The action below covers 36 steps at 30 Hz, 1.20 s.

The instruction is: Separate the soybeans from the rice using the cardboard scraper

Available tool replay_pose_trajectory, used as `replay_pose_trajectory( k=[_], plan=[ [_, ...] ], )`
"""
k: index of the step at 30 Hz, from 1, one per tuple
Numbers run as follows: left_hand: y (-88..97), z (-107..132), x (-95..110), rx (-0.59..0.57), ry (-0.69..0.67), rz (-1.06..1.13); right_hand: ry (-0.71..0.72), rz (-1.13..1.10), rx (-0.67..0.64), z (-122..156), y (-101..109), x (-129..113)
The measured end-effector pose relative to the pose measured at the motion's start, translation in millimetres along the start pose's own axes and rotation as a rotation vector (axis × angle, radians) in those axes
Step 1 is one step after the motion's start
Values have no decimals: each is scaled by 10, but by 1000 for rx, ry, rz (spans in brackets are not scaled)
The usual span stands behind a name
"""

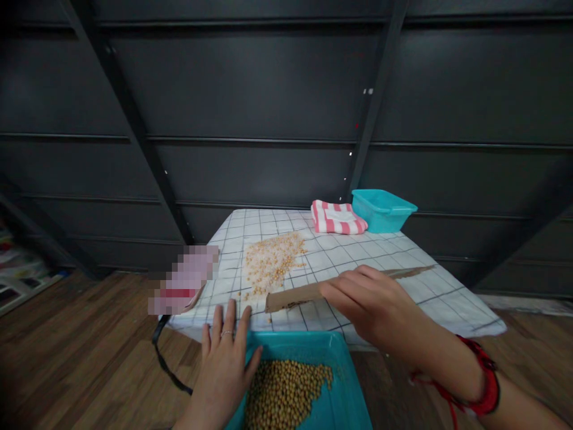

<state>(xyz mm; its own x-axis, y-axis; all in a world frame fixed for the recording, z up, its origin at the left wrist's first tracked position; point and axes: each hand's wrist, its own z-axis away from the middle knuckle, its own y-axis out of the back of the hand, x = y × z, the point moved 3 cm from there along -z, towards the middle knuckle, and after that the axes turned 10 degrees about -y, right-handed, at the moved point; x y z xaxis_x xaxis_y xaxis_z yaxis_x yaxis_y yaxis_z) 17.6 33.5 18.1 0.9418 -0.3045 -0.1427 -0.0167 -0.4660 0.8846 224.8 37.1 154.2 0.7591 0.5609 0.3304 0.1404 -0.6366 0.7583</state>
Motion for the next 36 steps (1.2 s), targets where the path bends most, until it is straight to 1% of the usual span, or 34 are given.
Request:
replay_pose_trajectory(
  k=[3,5,9,12,14,16,18,19,21,24,27,31,36],
  plan=[
    [-27,15,-8,1,-1,12,-5,-75,40,40,101,1],
    [-63,31,-24,1,-11,15,-23,-97,47,55,133,4],
    [-98,50,-40,22,-47,4,-15,-70,35,65,62,8],
    [-65,36,-27,3,-23,-2,7,-32,45,60,-6,10],
    [-35,23,-13,-12,7,-2,1,-32,35,64,-13,9],
    [-20,17,-5,-4,20,-4,-31,-68,-10,77,11,4],
    [-35,24,-11,19,4,-1,-101,-153,-55,98,59,1],
    [-51,32,-18,30,-10,1,-140,-202,-54,111,92,1],
    [-90,48,-35,45,-45,8,-180,-265,-6,144,161,4],
    [-118,60,-53,50,-54,9,-140,-221,80,210,215,32],
    [-113,55,-50,27,-36,18,-89,-116,119,264,190,98],
    [-119,61,-45,18,-38,33,-47,-25,117,251,125,121],
    [-155,79,-61,21,-35,33,-135,-208,63,257,94,52]
  ],
)
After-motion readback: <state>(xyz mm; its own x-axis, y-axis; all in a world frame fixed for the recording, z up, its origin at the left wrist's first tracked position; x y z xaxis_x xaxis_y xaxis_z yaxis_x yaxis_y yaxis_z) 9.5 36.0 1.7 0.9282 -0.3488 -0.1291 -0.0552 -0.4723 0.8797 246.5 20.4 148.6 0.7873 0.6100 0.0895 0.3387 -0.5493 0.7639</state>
